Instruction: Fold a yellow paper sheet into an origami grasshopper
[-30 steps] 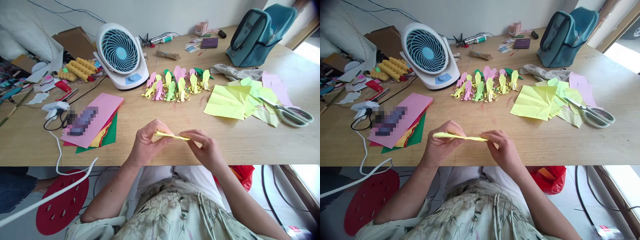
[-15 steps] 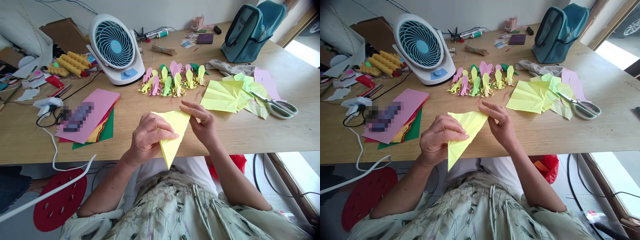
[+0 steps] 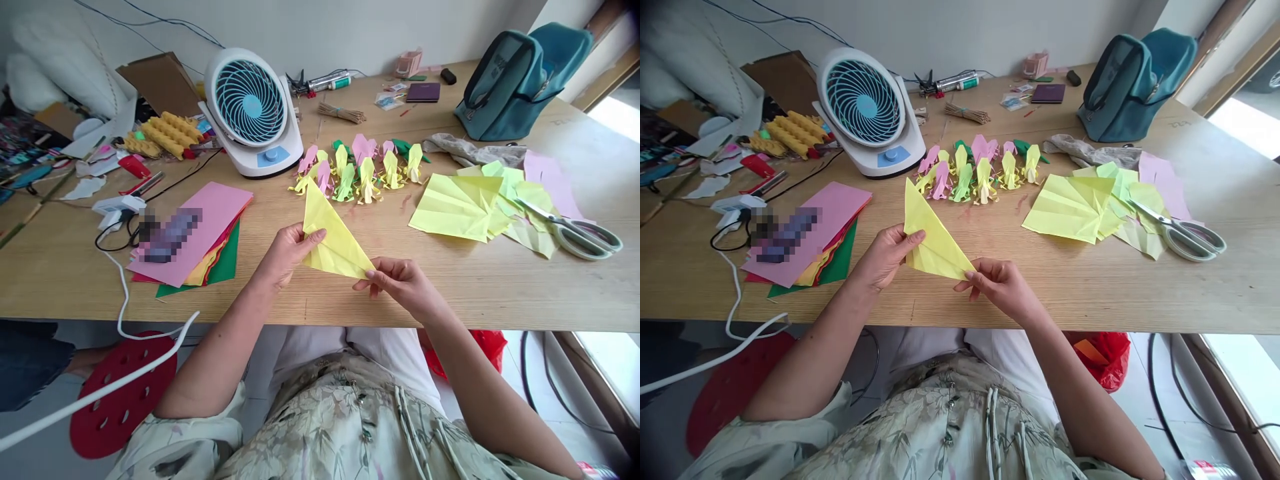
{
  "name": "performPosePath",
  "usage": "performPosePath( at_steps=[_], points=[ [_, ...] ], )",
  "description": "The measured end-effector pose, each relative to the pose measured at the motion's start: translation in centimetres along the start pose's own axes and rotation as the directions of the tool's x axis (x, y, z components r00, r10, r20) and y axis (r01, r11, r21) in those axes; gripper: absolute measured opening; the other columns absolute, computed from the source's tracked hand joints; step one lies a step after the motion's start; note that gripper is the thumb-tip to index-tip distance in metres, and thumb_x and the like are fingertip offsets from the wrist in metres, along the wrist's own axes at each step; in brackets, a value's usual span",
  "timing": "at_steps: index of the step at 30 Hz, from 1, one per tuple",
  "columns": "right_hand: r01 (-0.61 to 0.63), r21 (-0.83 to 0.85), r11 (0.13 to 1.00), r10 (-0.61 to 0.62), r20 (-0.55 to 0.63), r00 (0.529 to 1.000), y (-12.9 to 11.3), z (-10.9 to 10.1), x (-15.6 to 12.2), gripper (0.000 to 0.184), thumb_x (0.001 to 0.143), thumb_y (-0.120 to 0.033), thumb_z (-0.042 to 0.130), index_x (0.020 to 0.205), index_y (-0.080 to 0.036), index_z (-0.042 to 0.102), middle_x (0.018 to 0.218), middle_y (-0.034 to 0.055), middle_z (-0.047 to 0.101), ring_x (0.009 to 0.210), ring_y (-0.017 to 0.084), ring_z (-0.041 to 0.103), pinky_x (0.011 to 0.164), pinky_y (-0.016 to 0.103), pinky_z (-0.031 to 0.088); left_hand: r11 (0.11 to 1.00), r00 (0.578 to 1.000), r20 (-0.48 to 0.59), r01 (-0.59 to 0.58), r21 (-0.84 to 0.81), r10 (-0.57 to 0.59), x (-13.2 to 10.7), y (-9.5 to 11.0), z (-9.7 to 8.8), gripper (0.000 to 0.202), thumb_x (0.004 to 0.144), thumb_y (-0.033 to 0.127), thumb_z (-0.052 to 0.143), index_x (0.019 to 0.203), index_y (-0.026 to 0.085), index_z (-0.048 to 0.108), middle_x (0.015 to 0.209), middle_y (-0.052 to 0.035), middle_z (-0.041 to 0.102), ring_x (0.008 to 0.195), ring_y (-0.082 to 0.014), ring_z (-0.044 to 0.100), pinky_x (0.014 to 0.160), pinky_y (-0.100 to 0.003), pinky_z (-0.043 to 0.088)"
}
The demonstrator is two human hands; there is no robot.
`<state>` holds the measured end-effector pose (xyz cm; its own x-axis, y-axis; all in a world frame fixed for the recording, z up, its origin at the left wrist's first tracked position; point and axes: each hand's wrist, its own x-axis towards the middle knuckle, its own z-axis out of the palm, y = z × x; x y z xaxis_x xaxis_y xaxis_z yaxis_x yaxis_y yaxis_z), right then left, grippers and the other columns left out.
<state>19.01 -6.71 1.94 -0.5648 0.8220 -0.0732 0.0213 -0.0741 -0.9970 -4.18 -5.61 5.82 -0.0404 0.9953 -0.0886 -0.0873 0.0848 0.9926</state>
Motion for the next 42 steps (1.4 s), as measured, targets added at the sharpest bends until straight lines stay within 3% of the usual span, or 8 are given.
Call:
performPosePath(
  at_steps=[5,9,14,19,30,35,39,42],
  points=[
    [-0.023,-0.113,0.993,0.034,0.094,0.995,-0.3,-0.1,0.3,0.042,0.087,-0.059,0.063,0.081,-0.018,0.068,0.076,0.0024,0.069,0.066,0.014,0.057,0.058,0.025,0.043,0.994,0.991,0.077,0.107,0.029,-0.109,0.0,-0.7,0.0,0.045,0.051,0.047,0.094,0.077,0.014,0.075,0.071,-0.0021,0.072,0.067,-0.0153,0.064,0.064,-0.025,0.05],
    [0.009,-0.111,0.994,-0.008,0.009,1.0,0.1,0.1,1.2,0.048,0.084,-0.062,0.065,0.067,-0.019,0.054,0.061,-0.0034,0.048,0.057,0.01,0.039,0.051,0.025,0.028,0.984,0.967,0.19,0.159,0.077,-0.171,0.1,-1.0,0.4,0.044,0.05,0.048,0.093,0.072,0.014,0.073,0.07,-0.0024,0.071,0.061,-0.0147,0.061,0.057,-0.024,0.046],
    [-0.02,-0.093,0.995,0.02,0.0,1.0,0.8,0.4,1.1,0.052,0.083,-0.064,0.064,0.063,-0.02,0.045,0.061,-0.005,0.039,0.057,0.009,0.031,0.051,0.025,0.022,0.989,0.989,0.119,0.069,0.134,-0.085,0.0,-1.4,0.1,0.048,0.059,0.056,0.087,0.058,0.014,0.063,0.055,0.0039,0.054,0.052,-0.007,0.044,0.051,-0.02,0.033],
    [-0.044,-0.156,0.987,0.046,0.005,0.999,1.0,0.3,0.6,0.053,0.085,-0.064,0.061,0.062,-0.02,0.041,0.059,-0.0057,0.034,0.055,0.008,0.027,0.05,0.025,0.02,0.982,0.995,0.095,0.017,0.187,-0.036,-0.5,-1.2,0.0,0.049,0.061,0.057,0.084,0.055,0.015,0.06,0.054,0.0047,0.047,0.052,-0.0066,0.037,0.05,-0.021,0.028],
    [-0.07,-0.201,0.977,0.082,0.051,0.995,1.6,0.2,-0.1,0.046,0.086,-0.06,0.063,0.069,-0.019,0.053,0.06,-0.005,0.045,0.058,0.01,0.036,0.053,0.025,0.026,0.986,0.991,-0.089,-0.085,0.14,0.098,-0.1,-2.7,-0.8,0.045,0.064,0.055,0.083,0.059,0.017,0.061,0.059,0.0048,0.05,0.059,-0.0082,0.042,0.056,-0.022,0.033],
    [-0.049,-0.18,0.982,0.069,0.108,0.992,0.9,-0.7,-0.7,0.042,0.088,-0.056,0.064,0.071,-0.018,0.058,0.063,-0.0022,0.052,0.059,0.01,0.042,0.055,0.025,0.033,0.998,0.99,-0.137,-0.03,0.052,0.037,0.6,-2.9,-1.4,0.044,0.06,0.054,0.087,0.063,0.017,0.063,0.058,0.0056,0.053,0.059,-0.0081,0.048,0.056,-0.02,0.037],
    [0.105,-0.285,0.953,-0.127,-0.061,0.99,0.5,-1.4,-0.6,0.033,0.094,-0.049,0.058,0.081,-0.018,0.063,0.073,0.0021,0.06,0.068,0.015,0.053,0.064,0.028,0.043,0.992,0.987,-0.119,0.105,-0.068,-0.113,0.8,-3.1,-1.5,0.049,0.051,0.055,0.091,0.066,0.016,0.065,0.059,0.0044,0.059,0.058,-0.01,0.055,0.057,-0.022,0.044],
    [0.26,-0.542,0.799,-0.395,-0.148,0.906,0.5,-1.2,-0.1,0.025,0.096,-0.033,0.056,0.116,-0.02,0.062,0.1,0.0081,0.065,0.084,0.019,0.06,0.074,0.032,0.05,0.988,0.984,-0.128,0.11,-0.111,-0.124,0.7,-3.1,-1.0,0.05,0.048,0.054,0.092,0.064,0.016,0.063,0.06,0.0034,0.063,0.058,-0.0101,0.056,0.057,-0.022,0.045]
  ],
)
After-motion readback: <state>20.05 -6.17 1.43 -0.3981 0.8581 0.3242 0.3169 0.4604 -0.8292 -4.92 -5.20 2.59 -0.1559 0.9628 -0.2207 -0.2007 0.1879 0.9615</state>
